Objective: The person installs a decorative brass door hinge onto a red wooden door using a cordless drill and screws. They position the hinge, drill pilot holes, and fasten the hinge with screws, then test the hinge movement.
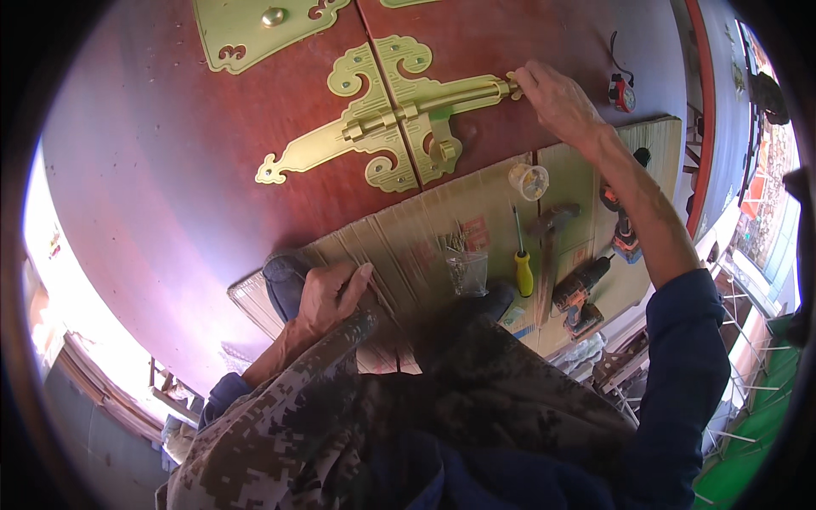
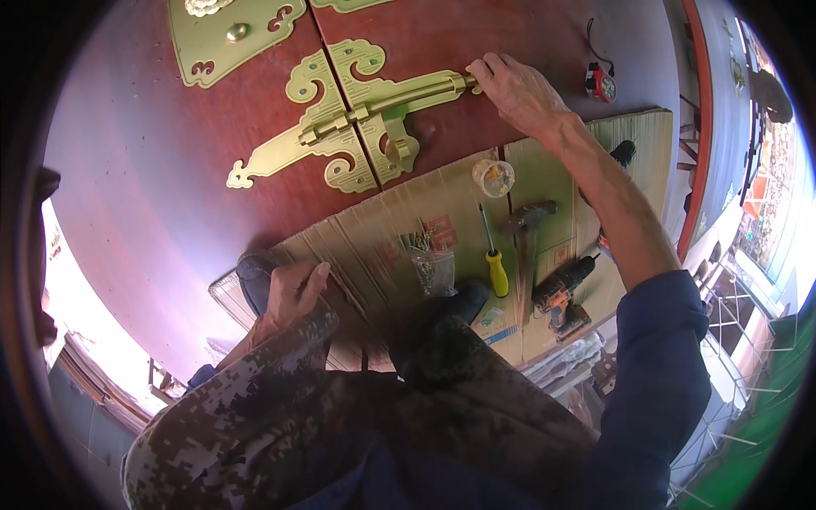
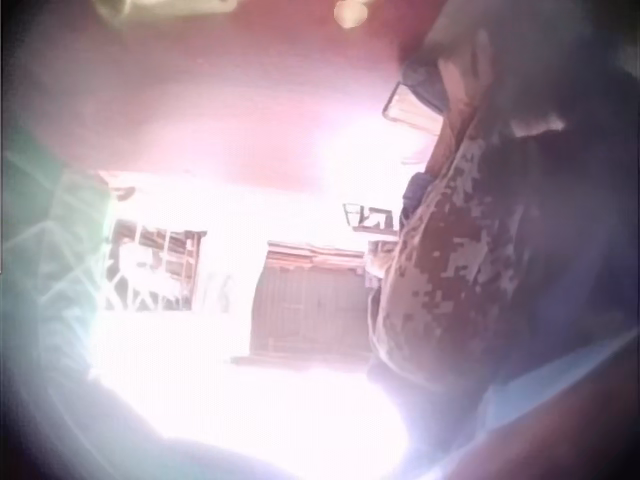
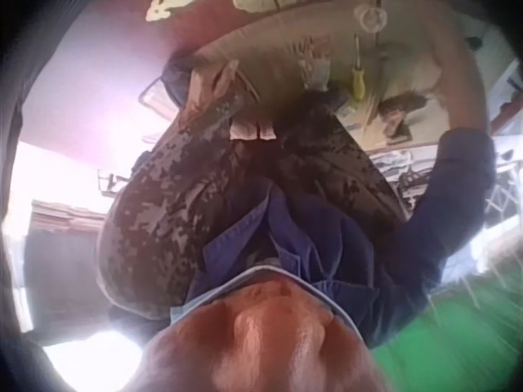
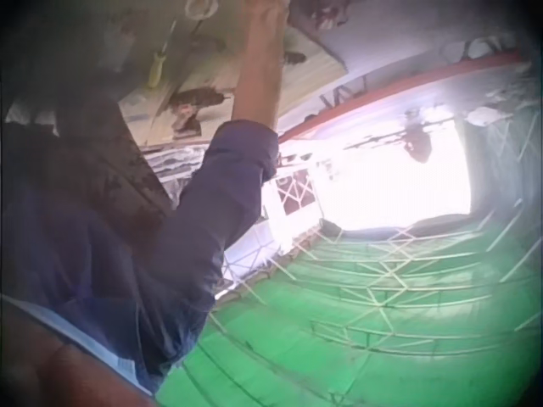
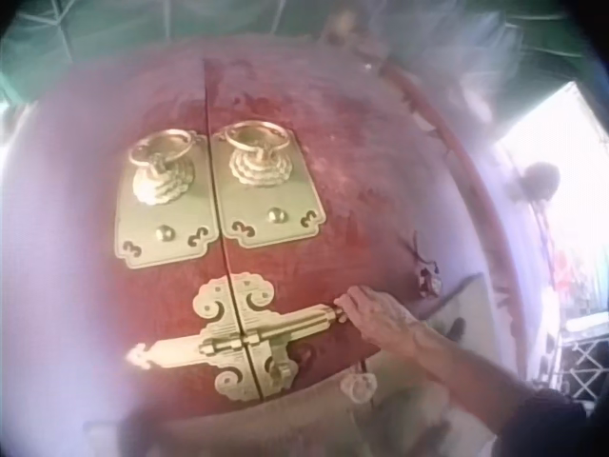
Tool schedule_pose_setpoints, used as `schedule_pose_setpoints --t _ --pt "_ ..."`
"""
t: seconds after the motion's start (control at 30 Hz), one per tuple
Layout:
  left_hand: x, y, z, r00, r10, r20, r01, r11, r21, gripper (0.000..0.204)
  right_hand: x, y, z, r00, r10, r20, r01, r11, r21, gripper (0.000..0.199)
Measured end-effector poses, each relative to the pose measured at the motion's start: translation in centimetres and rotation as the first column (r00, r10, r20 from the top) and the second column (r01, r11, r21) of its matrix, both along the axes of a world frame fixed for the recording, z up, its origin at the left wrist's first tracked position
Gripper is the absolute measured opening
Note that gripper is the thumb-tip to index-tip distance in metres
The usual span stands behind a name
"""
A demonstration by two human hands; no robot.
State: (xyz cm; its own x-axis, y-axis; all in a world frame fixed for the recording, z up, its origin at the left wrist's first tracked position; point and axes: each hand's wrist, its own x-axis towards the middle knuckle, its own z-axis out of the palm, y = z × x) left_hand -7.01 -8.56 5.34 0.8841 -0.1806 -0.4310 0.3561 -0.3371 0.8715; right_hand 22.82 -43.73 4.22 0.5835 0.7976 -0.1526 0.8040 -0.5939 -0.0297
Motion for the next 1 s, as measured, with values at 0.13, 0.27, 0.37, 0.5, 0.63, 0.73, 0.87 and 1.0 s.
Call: schedule_pose_setpoints --t 0.13,0.27,0.37,0.5,0.63,0.73,0.87,1.0 --pt "0.1 -0.2 -0.3 1.000 -0.018 -0.005 0.018 1.000 0.000 0.034 -0.9 0.3 -0.6 0.975 -0.213 -0.066 0.214 0.977 0.010 0.028" --pt "0.3 -0.8 0.1 0.999 0.027 -0.025 -0.028 0.999 -0.037 0.034 -2.4 3.2 -1.3 0.812 -0.575 -0.103 0.580 0.814 0.036 0.021" --pt "0.4 -0.5 -0.3 1.000 0.021 0.018 -0.021 0.999 -0.035 0.034 -1.4 1.2 -0.3 0.812 -0.532 -0.240 0.575 0.801 0.168 0.014" --pt "0.4 -0.4 0.1 1.000 0.028 -0.002 -0.028 0.999 -0.030 0.033 -2.3 0.9 -0.6 0.795 -0.548 -0.260 0.603 0.764 0.229 0.019" --pt "0.2 -0.4 0.0 1.000 0.022 -0.001 -0.022 0.999 -0.026 0.034 -2.3 2.0 -0.5 0.789 -0.591 -0.168 0.614 0.765 0.195 0.017" --pt "0.1 -0.3 0.0 1.000 0.020 0.015 -0.020 1.000 -0.014 0.035 -2.0 2.3 -0.9 0.796 -0.590 -0.137 0.605 0.780 0.161 0.014" --pt "0.0 -0.3 -0.3 1.000 0.022 -0.017 -0.022 0.999 -0.025 0.036 -1.8 1.7 -1.5 0.855 -0.493 -0.160 0.517 0.833 0.198 0.011" --pt "0.5 -0.3 -0.3 1.000 0.026 -0.007 -0.026 0.999 -0.026 0.035 -0.8 0.4 -1.1 0.915 -0.350 -0.202 0.391 0.893 0.222 0.015"
